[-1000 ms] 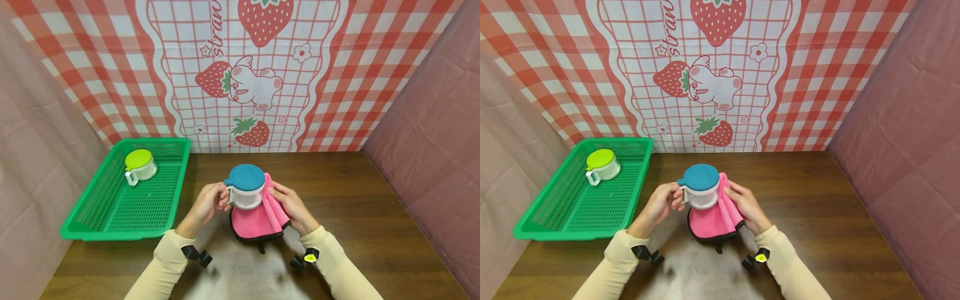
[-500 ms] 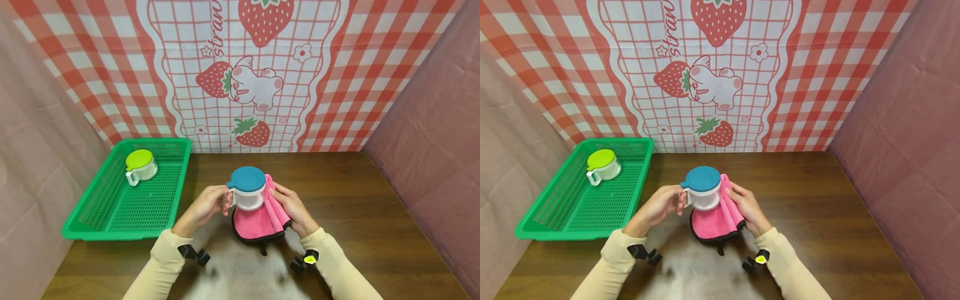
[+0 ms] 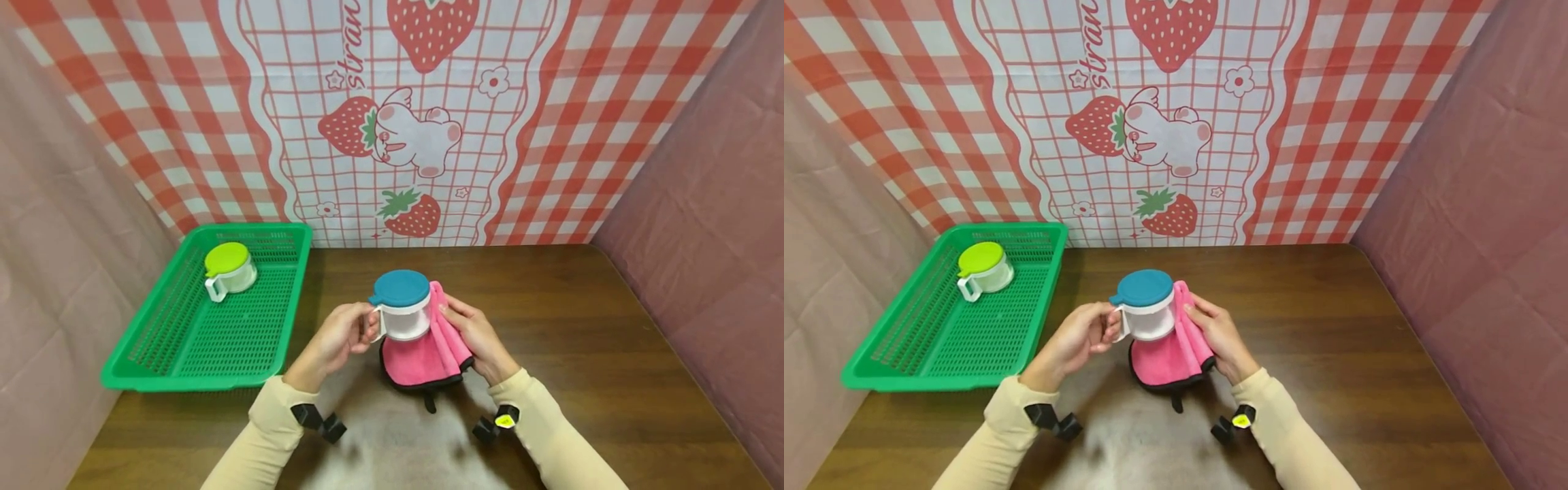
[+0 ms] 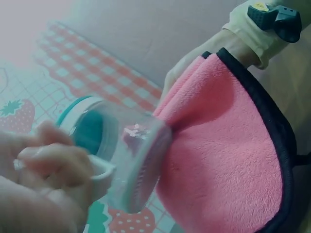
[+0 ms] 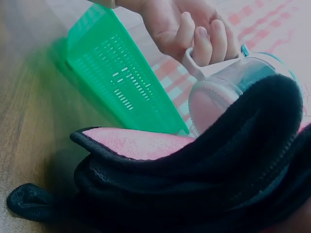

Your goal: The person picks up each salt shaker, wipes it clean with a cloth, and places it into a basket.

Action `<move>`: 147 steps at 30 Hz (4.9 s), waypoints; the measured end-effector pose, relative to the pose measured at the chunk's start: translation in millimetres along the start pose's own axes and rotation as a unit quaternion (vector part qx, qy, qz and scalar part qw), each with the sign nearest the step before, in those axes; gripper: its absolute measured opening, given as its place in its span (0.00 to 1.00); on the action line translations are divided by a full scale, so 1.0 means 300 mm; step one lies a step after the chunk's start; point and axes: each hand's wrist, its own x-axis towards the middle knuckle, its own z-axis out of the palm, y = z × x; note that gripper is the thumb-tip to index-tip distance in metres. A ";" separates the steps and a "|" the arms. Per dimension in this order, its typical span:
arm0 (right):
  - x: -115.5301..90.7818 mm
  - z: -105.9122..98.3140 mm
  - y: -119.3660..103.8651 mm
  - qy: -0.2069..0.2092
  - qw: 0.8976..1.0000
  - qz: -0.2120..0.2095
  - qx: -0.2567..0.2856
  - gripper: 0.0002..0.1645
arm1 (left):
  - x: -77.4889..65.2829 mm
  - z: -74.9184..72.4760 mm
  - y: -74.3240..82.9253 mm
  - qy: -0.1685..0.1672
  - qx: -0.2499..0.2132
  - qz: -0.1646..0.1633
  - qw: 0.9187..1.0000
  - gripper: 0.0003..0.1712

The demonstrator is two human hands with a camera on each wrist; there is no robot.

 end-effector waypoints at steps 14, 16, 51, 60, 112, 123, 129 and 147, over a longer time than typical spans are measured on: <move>-0.007 0.008 -0.019 -0.006 0.999 -0.004 -0.034 0.28 | 0.013 0.009 -0.004 0.090 0.005 0.005 0.996 0.15; -0.010 0.006 -0.020 -0.007 0.999 -0.007 -0.036 0.29 | 0.014 0.010 -0.005 0.091 0.007 0.005 0.996 0.15; -0.017 -0.020 -0.018 -0.007 0.997 -0.041 -0.070 0.28 | 0.009 -0.002 -0.026 -0.002 0.059 0.049 0.997 0.21; -0.017 -0.017 -0.019 0.004 0.997 -0.043 -0.071 0.28 | 0.015 0.004 -0.042 0.042 0.026 0.049 0.998 0.19; -0.065 -0.024 -0.104 0.032 0.971 -0.180 -0.154 0.24 | 0.013 0.011 -0.028 0.057 -0.001 0.046 0.997 0.19; -0.065 -0.015 -0.109 0.014 0.967 -0.181 -0.181 0.26 | 0.010 0.001 -0.023 0.054 0.021 0.038 0.998 0.19; -0.059 -0.027 -0.110 -0.010 0.965 -0.180 -0.193 0.26 | 0.007 -0.011 -0.024 0.039 0.051 0.033 0.997 0.19; -0.042 -0.011 -0.104 0.016 0.977 -0.157 -0.141 0.25 | 0.023 -0.011 -0.033 0.060 -0.016 0.036 0.997 0.19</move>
